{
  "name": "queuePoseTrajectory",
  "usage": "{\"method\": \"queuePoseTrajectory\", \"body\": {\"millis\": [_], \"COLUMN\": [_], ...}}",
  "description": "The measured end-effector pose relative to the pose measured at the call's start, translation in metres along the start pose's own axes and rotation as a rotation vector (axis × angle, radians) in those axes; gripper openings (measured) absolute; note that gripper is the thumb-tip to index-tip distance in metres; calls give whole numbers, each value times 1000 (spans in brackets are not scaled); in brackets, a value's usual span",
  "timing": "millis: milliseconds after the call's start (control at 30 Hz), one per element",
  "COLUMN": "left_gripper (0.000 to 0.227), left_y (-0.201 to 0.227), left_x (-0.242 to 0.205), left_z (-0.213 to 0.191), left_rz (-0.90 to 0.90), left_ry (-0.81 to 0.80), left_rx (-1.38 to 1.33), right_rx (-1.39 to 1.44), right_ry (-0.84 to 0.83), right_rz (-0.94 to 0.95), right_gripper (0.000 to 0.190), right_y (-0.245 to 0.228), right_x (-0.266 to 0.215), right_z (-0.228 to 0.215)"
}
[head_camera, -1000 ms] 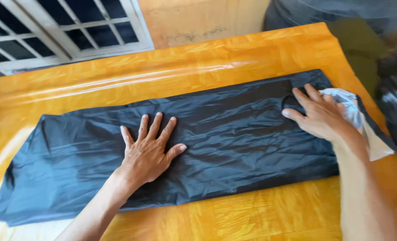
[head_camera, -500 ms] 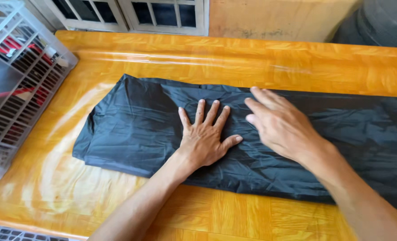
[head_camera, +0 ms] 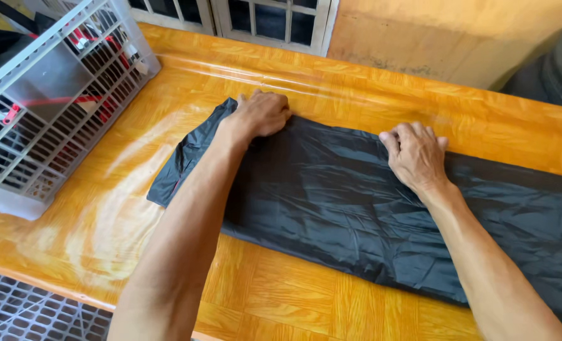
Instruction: The person brushes a black plastic bag with a feather duster on a table and then smooths and folds the bag by hand.
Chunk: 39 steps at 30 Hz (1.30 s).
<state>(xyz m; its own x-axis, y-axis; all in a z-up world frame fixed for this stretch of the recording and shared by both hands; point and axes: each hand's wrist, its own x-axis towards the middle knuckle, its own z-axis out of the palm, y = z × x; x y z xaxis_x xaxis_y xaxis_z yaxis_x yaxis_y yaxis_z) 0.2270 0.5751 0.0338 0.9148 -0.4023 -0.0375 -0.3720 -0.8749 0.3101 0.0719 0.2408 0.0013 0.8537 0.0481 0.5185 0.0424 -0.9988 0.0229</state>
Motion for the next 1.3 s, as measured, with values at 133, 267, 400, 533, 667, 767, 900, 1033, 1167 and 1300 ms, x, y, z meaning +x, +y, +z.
{"method": "queuePoseTrajectory", "body": {"millis": [133,267,400,533,667,767,900,1033,1167,1300], "left_gripper": [41,49,44,45,46,46,30,28,13,11], "left_y": [21,19,12,2,-3,-6,-7,5,-10,-17], "left_x": [-40,-59,-62,-54,-57,-59,-63,-68,-47,-40], "left_z": [-56,-62,-51,-31,-24,-21,-27,-37,-21,-23], "left_rz": [13,55,183,225,215,209,179,205,192,154], "left_ry": [-137,-203,-120,-82,-8,23,-10,-122,-115,-157], "left_rx": [-55,-136,-164,-187,-195,-186,-284,-305,-386,-480], "right_rx": [137,182,189,176,226,260,460,614,694,783], "right_ry": [-54,-46,-93,-77,-82,-104,-240,-439,-543,-599], "right_rz": [51,24,62,81,80,118,247,218,277,305], "right_gripper": [46,62,72,74,73,69,50,26,16,7], "right_y": [11,10,4,-1,-2,5,26,31,53,77], "right_x": [4,2,-3,-7,-8,-6,-3,4,9,9], "right_z": [-2,-15,-36,-46,-50,-45,-36,-66,-66,-57]}}
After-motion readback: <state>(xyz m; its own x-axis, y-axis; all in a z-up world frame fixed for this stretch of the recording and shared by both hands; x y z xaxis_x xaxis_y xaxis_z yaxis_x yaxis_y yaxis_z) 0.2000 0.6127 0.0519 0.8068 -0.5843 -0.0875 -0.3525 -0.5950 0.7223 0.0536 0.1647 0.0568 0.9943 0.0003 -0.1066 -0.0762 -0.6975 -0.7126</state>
